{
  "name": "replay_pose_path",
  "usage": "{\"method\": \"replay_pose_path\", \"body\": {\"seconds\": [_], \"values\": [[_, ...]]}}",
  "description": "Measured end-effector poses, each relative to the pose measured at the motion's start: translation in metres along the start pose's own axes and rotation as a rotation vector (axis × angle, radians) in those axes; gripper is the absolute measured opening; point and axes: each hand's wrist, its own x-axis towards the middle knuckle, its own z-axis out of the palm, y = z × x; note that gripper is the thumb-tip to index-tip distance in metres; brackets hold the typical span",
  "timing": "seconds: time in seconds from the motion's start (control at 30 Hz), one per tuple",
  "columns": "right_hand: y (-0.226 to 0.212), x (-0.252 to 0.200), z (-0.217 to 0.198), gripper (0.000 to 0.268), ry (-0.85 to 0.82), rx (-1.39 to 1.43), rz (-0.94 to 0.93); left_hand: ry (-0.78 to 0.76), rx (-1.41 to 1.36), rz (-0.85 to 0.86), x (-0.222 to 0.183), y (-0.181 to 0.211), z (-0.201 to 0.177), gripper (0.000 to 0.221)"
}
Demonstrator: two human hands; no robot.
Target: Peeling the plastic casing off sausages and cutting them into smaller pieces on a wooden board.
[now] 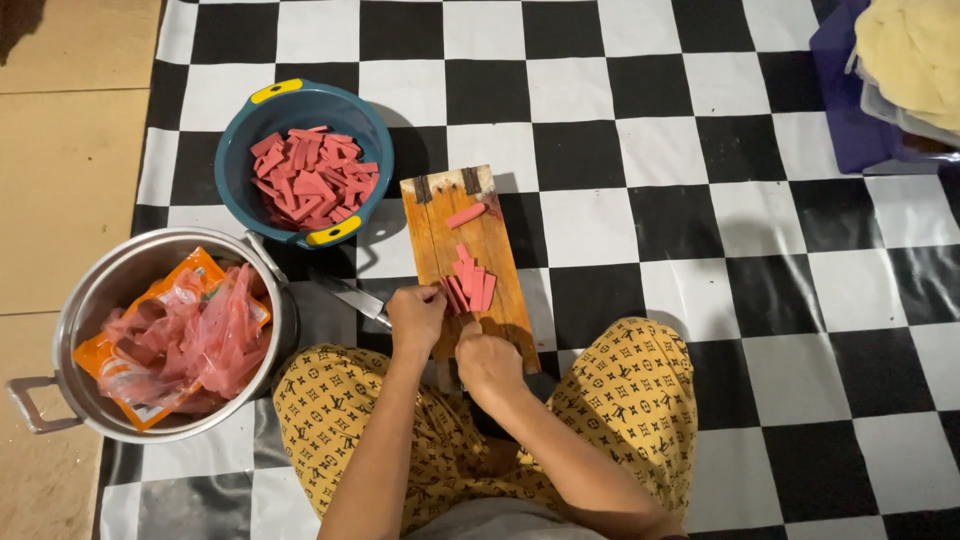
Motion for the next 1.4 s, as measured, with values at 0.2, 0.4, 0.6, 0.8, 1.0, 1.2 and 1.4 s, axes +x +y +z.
{"method": "replay_pose_path", "body": {"seconds": [0.2,0.4,0.6,0.8,1.0,1.2,1.4], "values": [[0.005,0.013,0.009,0.027,-0.084,0.023,0.024,-0.018,0.029,0.009,-0.005,0.007,-0.004,0.022],[-0.006,0.015,-0.01,0.028,-0.219,0.074,0.152,-0.088,0.043,0.013,-0.003,-0.003,-0.001,0.036],[-0.006,0.011,-0.02,0.029,-0.216,0.038,0.13,-0.081,0.024,0.031,-0.032,0.033,-0.012,0.041],[0.001,-0.014,-0.016,0.026,-0.11,-0.005,0.048,-0.049,0.054,0.067,-0.029,0.023,-0.005,0.039],[0.023,-0.027,-0.009,0.03,-0.032,0.042,-0.034,-0.053,0.07,0.112,-0.016,0.005,0.002,0.042],[0.054,-0.003,-0.021,0.027,-0.186,1.009,0.122,-0.08,0.085,0.134,-0.008,0.018,0.006,0.036],[0.08,0.007,-0.015,0.031,-0.304,1.474,0.282,-0.029,0.251,0.211,0.019,0.023,0.005,0.024]]}}
